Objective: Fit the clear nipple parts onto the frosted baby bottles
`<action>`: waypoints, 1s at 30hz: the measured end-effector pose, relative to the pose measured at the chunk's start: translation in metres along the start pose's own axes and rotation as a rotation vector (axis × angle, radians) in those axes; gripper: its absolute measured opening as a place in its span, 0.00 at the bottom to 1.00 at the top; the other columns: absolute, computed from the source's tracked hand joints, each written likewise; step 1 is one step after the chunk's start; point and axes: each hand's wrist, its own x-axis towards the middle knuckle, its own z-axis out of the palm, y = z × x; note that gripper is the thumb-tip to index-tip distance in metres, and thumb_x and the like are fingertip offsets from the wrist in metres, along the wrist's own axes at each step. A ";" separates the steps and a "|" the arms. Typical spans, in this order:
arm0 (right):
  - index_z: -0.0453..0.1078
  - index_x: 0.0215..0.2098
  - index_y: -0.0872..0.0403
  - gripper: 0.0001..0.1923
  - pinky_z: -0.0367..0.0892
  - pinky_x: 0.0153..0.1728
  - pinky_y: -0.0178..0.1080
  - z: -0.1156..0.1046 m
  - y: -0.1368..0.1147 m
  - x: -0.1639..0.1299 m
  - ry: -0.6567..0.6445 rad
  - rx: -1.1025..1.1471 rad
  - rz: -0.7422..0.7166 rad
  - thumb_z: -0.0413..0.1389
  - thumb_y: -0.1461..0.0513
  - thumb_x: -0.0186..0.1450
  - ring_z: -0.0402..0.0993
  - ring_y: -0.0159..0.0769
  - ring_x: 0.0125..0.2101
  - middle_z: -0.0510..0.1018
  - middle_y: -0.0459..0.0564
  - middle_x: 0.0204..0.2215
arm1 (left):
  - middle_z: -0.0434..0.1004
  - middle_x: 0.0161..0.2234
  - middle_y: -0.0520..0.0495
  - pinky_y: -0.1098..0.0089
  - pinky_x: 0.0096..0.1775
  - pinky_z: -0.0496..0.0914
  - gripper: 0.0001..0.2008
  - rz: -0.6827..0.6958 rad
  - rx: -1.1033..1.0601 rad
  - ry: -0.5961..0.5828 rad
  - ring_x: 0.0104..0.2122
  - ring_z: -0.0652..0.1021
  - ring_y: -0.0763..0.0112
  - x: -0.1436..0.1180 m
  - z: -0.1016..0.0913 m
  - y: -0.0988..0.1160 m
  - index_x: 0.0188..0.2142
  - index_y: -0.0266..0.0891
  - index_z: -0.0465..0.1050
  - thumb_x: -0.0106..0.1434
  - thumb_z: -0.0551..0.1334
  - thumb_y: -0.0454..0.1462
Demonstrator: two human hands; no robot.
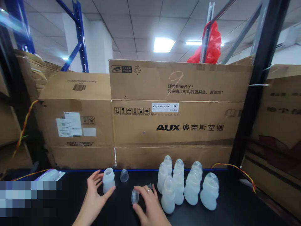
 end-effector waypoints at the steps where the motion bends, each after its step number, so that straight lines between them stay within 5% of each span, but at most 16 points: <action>1: 0.70 0.61 0.41 0.24 0.40 0.70 0.71 0.000 -0.001 0.000 0.005 -0.002 0.006 0.61 0.60 0.67 0.70 0.54 0.61 0.77 0.52 0.58 | 0.69 0.54 0.32 0.35 0.56 0.74 0.44 0.075 0.063 0.034 0.56 0.77 0.39 -0.002 0.000 0.003 0.62 0.36 0.56 0.53 0.72 0.50; 5: 0.72 0.61 0.43 0.23 0.56 0.67 0.65 0.006 -0.003 -0.004 0.061 0.068 -0.010 0.62 0.57 0.67 0.70 0.55 0.60 0.76 0.55 0.58 | 0.60 0.66 0.32 0.37 0.63 0.69 0.37 0.434 0.191 -0.027 0.67 0.68 0.41 -0.013 -0.013 0.030 0.68 0.45 0.54 0.63 0.68 0.38; 9: 0.70 0.61 0.44 0.25 0.65 0.62 0.56 0.015 -0.019 -0.011 0.148 0.441 0.031 0.62 0.50 0.68 0.74 0.50 0.56 0.77 0.55 0.55 | 0.68 0.64 0.37 0.49 0.62 0.74 0.38 0.643 0.141 -0.374 0.65 0.72 0.49 -0.030 -0.025 0.062 0.68 0.51 0.57 0.62 0.67 0.31; 12: 0.73 0.57 0.46 0.25 0.71 0.53 0.48 0.016 -0.038 -0.017 0.103 0.838 0.158 0.63 0.46 0.66 0.76 0.47 0.50 0.79 0.54 0.51 | 0.76 0.60 0.40 0.51 0.60 0.74 0.38 0.484 0.073 -0.668 0.59 0.77 0.50 -0.043 -0.023 0.080 0.65 0.51 0.64 0.57 0.71 0.33; 15: 0.75 0.56 0.46 0.25 0.72 0.48 0.43 0.013 -0.047 -0.021 -0.004 1.110 0.236 0.64 0.46 0.66 0.77 0.44 0.47 0.81 0.53 0.49 | 0.85 0.46 0.45 0.58 0.52 0.77 0.20 0.228 -0.044 -0.804 0.46 0.83 0.56 -0.050 -0.018 0.091 0.50 0.47 0.78 0.58 0.71 0.36; 17: 0.75 0.57 0.45 0.25 0.71 0.50 0.45 0.011 -0.048 -0.022 -0.017 1.179 0.259 0.64 0.46 0.65 0.77 0.45 0.49 0.81 0.53 0.49 | 0.85 0.40 0.47 0.63 0.49 0.77 0.11 0.144 -0.102 -0.821 0.41 0.84 0.60 -0.052 -0.016 0.095 0.42 0.44 0.81 0.58 0.71 0.37; 21: 0.76 0.56 0.46 0.27 0.67 0.58 0.52 0.009 -0.048 -0.022 0.070 1.113 0.291 0.67 0.46 0.62 0.75 0.49 0.53 0.80 0.54 0.51 | 0.87 0.41 0.49 0.67 0.49 0.77 0.19 0.055 -0.195 -0.803 0.41 0.84 0.63 -0.053 -0.014 0.100 0.46 0.44 0.81 0.54 0.73 0.35; 26: 0.76 0.55 0.47 0.28 0.63 0.63 0.58 0.007 -0.059 -0.023 0.087 1.030 0.249 0.69 0.45 0.60 0.74 0.52 0.56 0.79 0.55 0.52 | 0.89 0.37 0.49 0.67 0.46 0.77 0.10 -0.088 -0.292 -0.782 0.38 0.86 0.65 -0.053 -0.007 0.101 0.44 0.44 0.83 0.65 0.68 0.42; 30: 0.75 0.56 0.47 0.26 0.67 0.62 0.58 0.002 -0.062 -0.021 0.074 1.127 0.203 0.65 0.45 0.65 0.74 0.52 0.58 0.79 0.55 0.54 | 0.89 0.38 0.45 0.64 0.44 0.79 0.12 -0.192 -0.357 -0.725 0.39 0.86 0.60 -0.051 -0.003 0.092 0.39 0.42 0.86 0.62 0.71 0.46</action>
